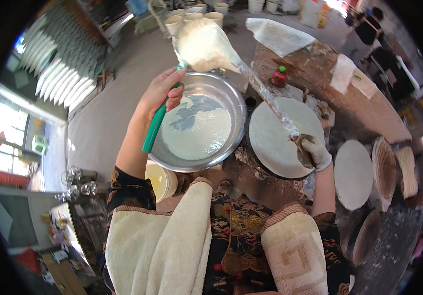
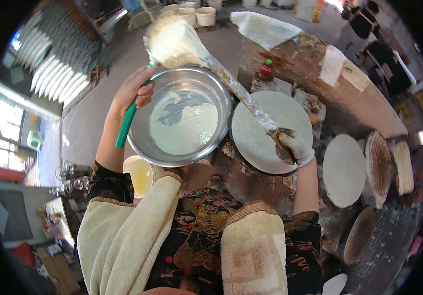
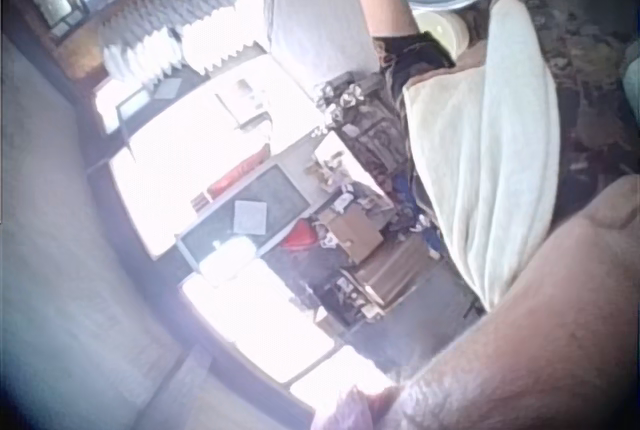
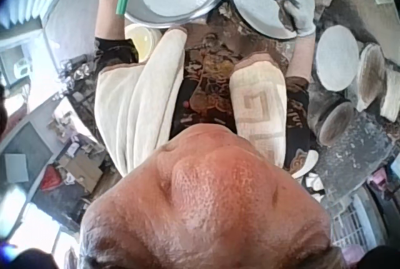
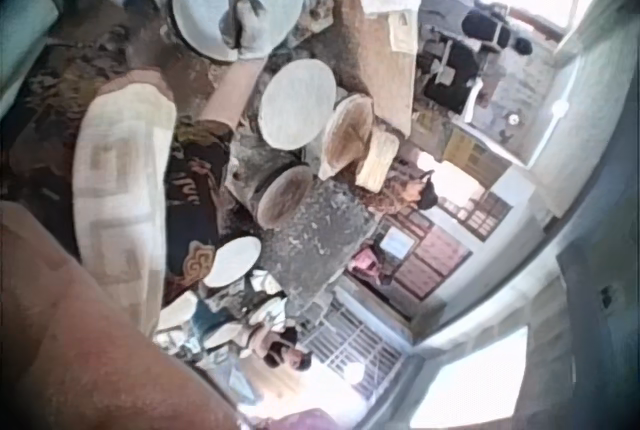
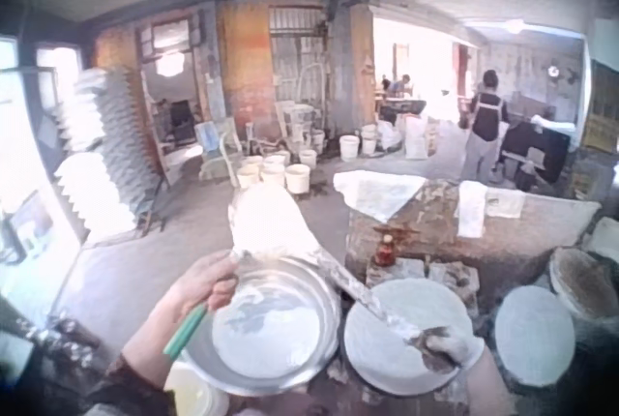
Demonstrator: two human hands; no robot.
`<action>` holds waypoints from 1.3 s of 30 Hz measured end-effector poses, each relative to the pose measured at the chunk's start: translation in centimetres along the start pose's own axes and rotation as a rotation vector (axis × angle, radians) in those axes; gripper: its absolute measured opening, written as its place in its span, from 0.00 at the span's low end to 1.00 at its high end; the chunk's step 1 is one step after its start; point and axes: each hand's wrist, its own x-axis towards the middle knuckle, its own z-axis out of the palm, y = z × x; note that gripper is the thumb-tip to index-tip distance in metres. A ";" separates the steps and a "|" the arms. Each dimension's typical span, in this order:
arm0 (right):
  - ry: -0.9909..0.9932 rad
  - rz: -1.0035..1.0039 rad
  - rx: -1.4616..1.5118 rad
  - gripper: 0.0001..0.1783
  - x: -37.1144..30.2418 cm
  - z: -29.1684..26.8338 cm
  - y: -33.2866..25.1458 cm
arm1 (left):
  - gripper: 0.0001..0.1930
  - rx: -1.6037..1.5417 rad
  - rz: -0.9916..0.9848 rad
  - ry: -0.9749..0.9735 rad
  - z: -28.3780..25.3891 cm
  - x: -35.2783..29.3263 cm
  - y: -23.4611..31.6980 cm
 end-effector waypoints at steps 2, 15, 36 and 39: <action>0.000 -0.009 0.065 0.23 -1.0 0.0 -0.3 | 0.07 0.115 0.071 0.004 2.0 1.1 -0.4; 0.875 0.192 -0.325 0.23 -29.1 2.8 8.3 | 0.07 -0.097 -0.721 -0.507 19.4 9.1 -14.0; 1.588 -0.543 1.047 0.18 -48.1 6.9 24.8 | 0.15 -0.240 -1.683 -1.291 66.6 -2.4 -39.7; 1.663 -0.651 1.036 0.20 -47.5 3.1 27.4 | 0.12 0.067 -1.544 -1.317 71.4 -3.7 -44.0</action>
